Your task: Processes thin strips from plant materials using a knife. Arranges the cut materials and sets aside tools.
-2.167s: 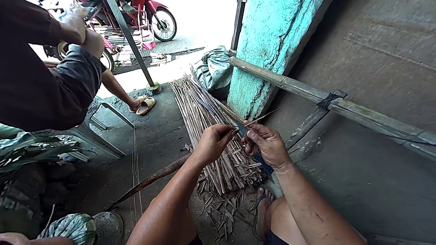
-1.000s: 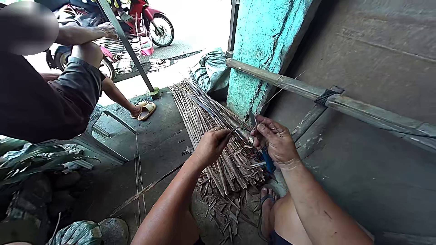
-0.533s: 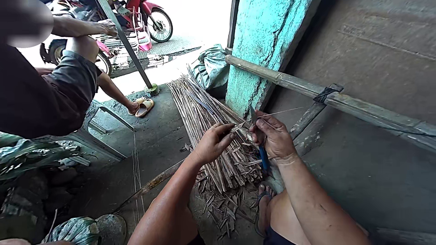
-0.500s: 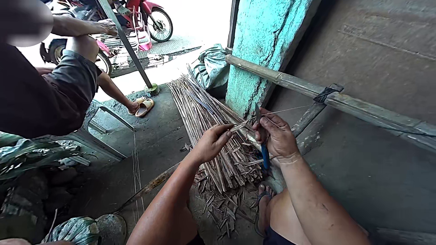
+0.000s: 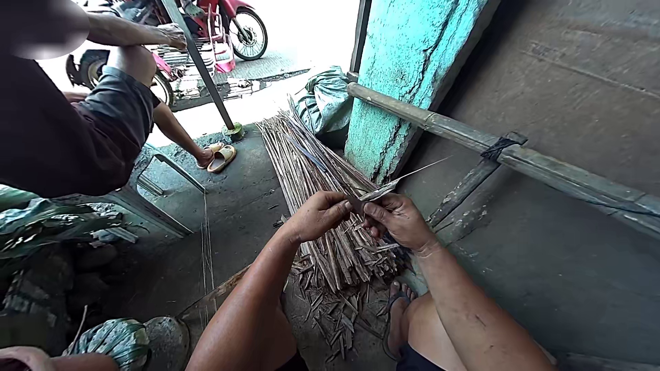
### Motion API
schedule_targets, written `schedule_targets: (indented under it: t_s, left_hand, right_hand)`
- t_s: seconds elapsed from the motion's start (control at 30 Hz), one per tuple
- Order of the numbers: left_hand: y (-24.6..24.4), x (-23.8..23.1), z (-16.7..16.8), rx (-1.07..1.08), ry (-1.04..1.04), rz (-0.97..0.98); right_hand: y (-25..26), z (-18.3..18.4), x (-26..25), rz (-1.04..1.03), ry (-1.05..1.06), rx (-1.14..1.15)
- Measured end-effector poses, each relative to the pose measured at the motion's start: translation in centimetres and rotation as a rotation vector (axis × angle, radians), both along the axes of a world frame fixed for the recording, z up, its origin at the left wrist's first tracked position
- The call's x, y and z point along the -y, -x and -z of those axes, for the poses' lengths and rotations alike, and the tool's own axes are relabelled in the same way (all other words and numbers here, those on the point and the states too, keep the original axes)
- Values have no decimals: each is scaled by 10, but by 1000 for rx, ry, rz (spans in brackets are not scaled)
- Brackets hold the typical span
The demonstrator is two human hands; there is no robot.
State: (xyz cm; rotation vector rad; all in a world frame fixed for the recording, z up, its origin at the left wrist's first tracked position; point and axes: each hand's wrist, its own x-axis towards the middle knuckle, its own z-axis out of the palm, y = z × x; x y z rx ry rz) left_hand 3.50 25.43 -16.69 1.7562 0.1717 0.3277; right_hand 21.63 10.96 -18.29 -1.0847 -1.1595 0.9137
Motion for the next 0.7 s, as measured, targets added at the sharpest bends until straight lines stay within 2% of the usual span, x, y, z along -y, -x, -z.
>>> schedule_targets:
  t_s: [0.23,0.6,0.7]
  left_hand:
    - [-1,0,-2,-6,72,30]
    - [-3,2,-2,13,-31,-3]
    - [-1,2,-5,52,-45,-17]
  right_hand:
    - [-3,5,2,100,-108,158]
    - [-7,5,4,166,-112,252]
    - [-3,4,3,149,-75,194]
